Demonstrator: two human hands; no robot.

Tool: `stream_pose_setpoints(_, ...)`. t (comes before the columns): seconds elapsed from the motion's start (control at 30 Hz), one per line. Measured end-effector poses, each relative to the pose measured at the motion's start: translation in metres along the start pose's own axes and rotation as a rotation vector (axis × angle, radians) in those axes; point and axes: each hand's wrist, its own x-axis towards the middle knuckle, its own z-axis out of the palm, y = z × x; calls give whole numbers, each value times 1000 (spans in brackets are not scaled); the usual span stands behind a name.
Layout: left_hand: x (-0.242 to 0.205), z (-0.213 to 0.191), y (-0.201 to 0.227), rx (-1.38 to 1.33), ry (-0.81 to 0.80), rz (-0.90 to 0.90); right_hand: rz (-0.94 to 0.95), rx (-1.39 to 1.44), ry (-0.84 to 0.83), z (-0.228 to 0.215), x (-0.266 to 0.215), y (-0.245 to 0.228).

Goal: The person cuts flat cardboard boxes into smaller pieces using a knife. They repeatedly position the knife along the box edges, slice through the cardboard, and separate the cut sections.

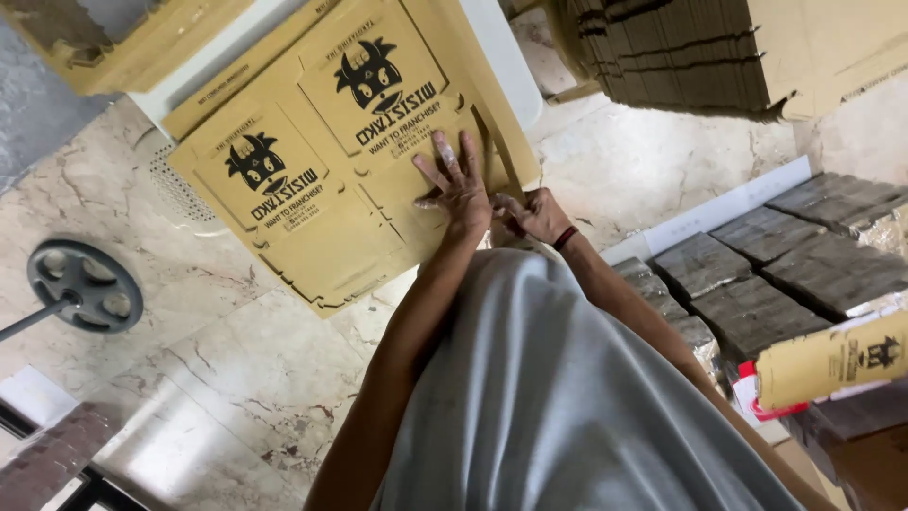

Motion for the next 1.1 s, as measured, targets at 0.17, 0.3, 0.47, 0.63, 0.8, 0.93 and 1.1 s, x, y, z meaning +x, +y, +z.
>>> stream_pose_setpoints(0.17, 30, 28, -16, -23, 8, 34, 279, 287, -37, -16, 10, 22)
stream_pose_setpoints(0.3, 28, 19, -34, -7, 13, 183, 439, 414, -14, -8, 4, 37)
stream_pose_setpoints(0.47, -1, -20, -75, 158, 58, 383, 493, 486, -80, 59, 7, 61)
stream_pose_setpoints(0.63, 0, 18, -148, 434, 80, 564, 480, 481, -49, 139, -8, 73)
stream_pose_setpoints(0.8, 70, 77, -172, 447, 1454, 911, 254, 50, 255, 170, -26, 20)
stream_pose_setpoints(0.93, -1, -5, -144, 581, -132, 633, 247, 207, 315, 176, -19, 50)
stream_pose_setpoints(1.1, 10, -1, -141, 616, -137, 609, -88, -58, 443, 186, -23, 54)
